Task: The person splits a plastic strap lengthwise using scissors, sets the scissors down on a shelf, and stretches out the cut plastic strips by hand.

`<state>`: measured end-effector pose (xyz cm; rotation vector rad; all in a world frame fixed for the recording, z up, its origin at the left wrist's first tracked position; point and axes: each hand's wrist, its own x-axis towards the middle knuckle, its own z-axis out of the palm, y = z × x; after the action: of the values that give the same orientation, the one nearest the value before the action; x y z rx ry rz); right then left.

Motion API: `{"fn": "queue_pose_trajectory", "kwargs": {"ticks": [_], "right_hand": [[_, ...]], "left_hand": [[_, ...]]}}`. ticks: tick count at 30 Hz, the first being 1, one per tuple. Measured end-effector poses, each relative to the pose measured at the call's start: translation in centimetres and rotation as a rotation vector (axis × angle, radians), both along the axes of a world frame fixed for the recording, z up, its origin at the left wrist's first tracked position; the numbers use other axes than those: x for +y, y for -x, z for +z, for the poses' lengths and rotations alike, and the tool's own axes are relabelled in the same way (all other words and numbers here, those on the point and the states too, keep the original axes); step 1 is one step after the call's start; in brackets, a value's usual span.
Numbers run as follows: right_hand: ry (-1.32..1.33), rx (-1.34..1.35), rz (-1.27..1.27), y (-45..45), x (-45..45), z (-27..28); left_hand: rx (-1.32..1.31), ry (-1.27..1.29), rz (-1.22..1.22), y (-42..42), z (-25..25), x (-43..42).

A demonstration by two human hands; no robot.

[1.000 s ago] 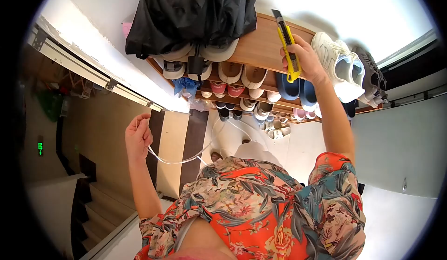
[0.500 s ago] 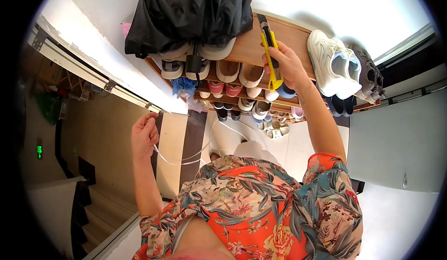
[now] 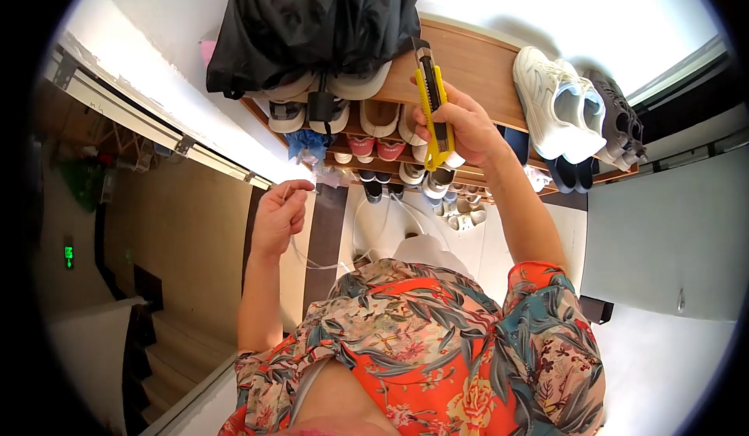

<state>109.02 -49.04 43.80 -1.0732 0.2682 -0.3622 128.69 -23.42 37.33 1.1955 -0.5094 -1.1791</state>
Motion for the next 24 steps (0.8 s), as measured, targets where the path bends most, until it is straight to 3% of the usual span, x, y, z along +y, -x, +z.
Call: {"fn": "queue_pose_trajectory", "kwargs": {"ticks": [11,17,21,23,24], "right_hand": [[-0.075,-0.066,0.016,-3.3,6.2,-0.4],[-0.011,-0.031,0.160,-6.5,9.4,-0.8],[0.429,0.271,0.073,-7.6,7.2,-1.3],[0.406,0.395,-0.163,-8.1,4.9,-3.4],[0.320,0.409,-0.152,-8.8,4.6,-4.0]], "left_hand": [[-0.124,0.086,-0.271,6.0,1.1,-3.7],[-0.186,0.117,-0.040,5.3,-0.2,-1.9],[-0.239,0.096,0.132,3.7,0.7,0.7],[-0.228,0.045,0.151,1.5,1.1,3.0],[-0.235,0.007,0.144,0.7,1.3,3.7]]}}
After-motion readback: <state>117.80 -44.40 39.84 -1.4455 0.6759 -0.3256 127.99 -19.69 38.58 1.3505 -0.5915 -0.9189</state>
